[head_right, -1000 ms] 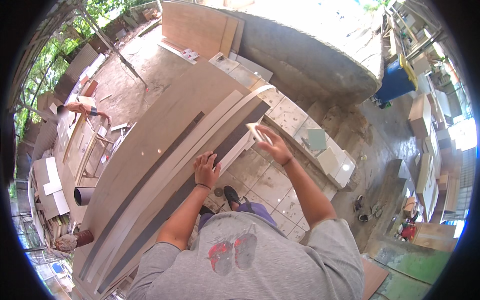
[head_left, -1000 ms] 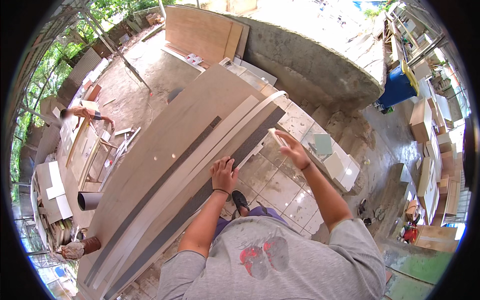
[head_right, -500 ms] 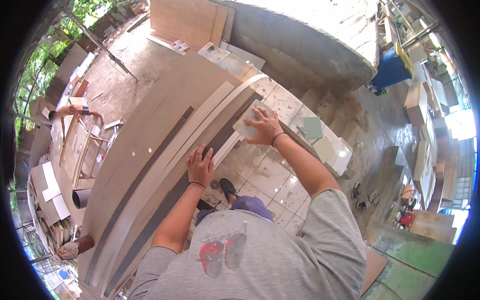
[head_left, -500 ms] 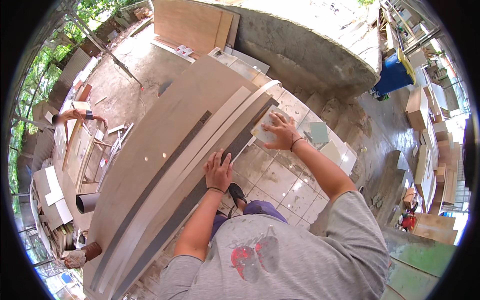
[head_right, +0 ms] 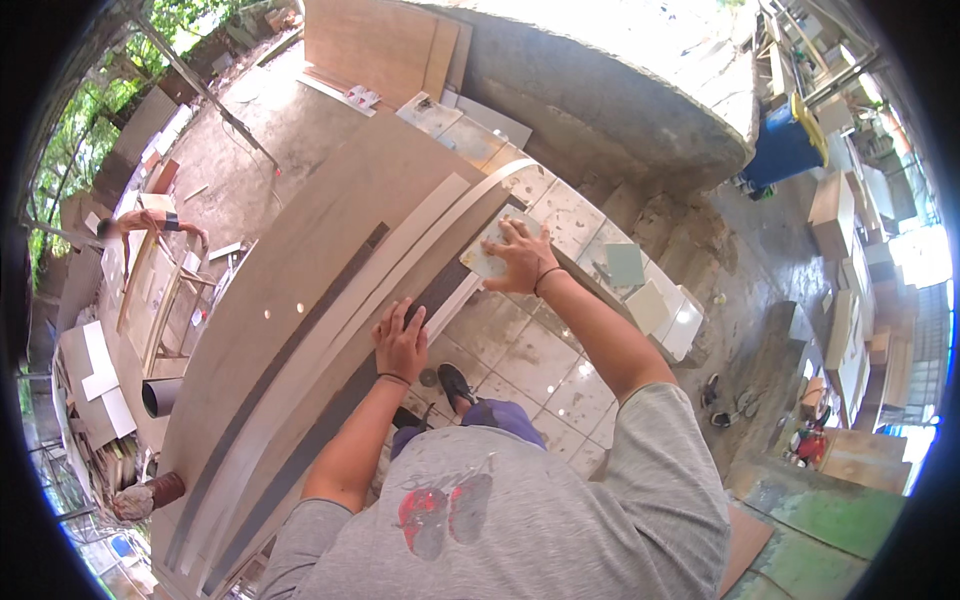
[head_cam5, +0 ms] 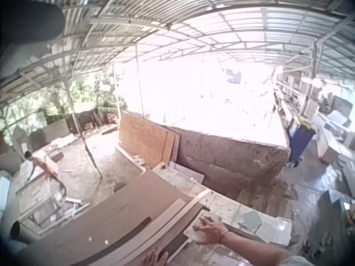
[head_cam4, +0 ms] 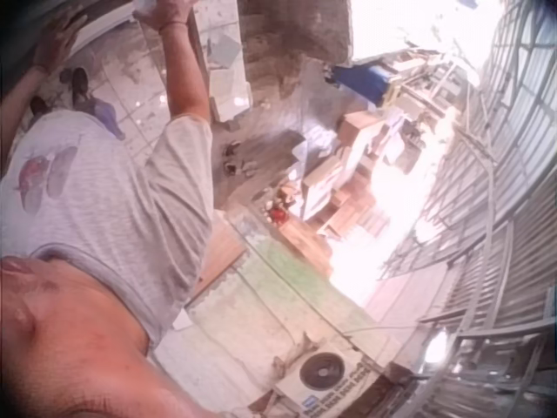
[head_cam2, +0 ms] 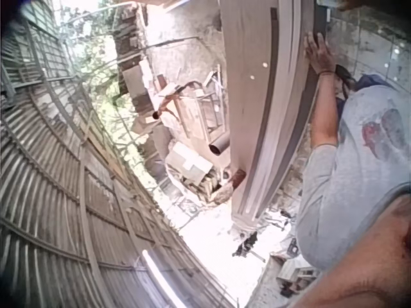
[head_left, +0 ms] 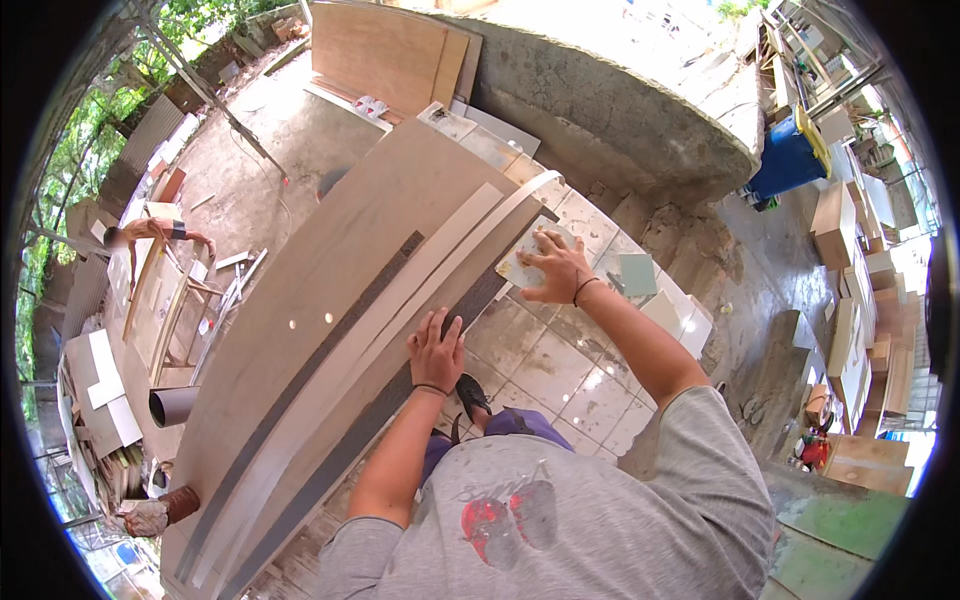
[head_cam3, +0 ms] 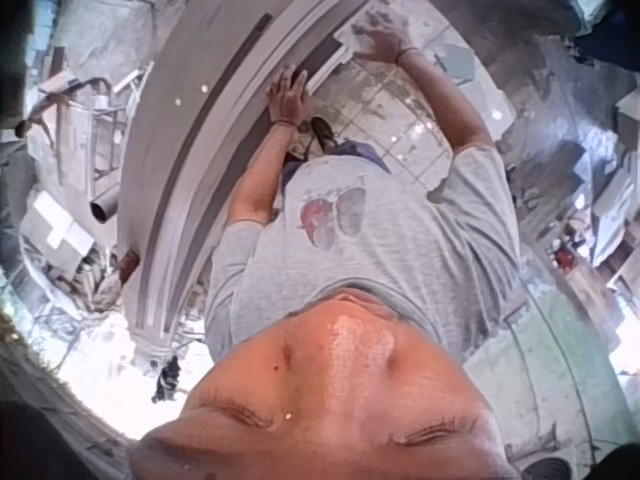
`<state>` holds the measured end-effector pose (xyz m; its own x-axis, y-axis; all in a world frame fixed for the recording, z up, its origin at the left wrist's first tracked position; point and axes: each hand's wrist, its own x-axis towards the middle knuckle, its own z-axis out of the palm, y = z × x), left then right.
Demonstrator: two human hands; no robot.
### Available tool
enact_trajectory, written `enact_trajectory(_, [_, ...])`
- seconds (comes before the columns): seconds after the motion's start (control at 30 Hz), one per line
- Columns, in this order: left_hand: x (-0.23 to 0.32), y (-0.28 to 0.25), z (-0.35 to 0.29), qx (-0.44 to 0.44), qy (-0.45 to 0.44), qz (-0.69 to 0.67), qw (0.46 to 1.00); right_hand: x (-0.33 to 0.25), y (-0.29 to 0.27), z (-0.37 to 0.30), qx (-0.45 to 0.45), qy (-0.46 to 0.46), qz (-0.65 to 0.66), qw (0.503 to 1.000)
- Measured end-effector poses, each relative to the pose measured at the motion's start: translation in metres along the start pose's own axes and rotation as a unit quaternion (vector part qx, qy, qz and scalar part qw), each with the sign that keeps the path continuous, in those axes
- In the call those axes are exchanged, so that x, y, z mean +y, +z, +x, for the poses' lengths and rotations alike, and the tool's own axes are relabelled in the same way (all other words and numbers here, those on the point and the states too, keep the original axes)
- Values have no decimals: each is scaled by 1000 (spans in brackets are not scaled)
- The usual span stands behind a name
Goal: The person applies adhesive to a wooden panel using a spreader and wipes the edges with a cloth.
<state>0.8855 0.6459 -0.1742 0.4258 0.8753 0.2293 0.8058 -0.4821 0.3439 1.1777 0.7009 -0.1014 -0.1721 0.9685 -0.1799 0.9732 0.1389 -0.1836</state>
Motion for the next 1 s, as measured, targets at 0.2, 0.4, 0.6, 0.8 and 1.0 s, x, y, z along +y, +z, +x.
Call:
enact_trajectory(0.2, [0,-3,-1,6,-3,-5,1000,1,-26,3,-52,5,2,999])
enact_trajectory(0.4, [2,-4,0,1,1,-14,1000,20,-5,11,-2,9,-8,1000])
enact_trajectory(0.6, [-2,-3,-3,5,-5,-2,1000,20,-17,13,-24,-7,-5,1000])
enact_trajectory(0.8, [1,-3,1,4,3,-12,1000,24,-13,14,-17,12,-8,1000])
enact_trajectory(1.0, [1,-4,-1,10,-2,-9,1000,26,-3,14,22,3,2,1000])
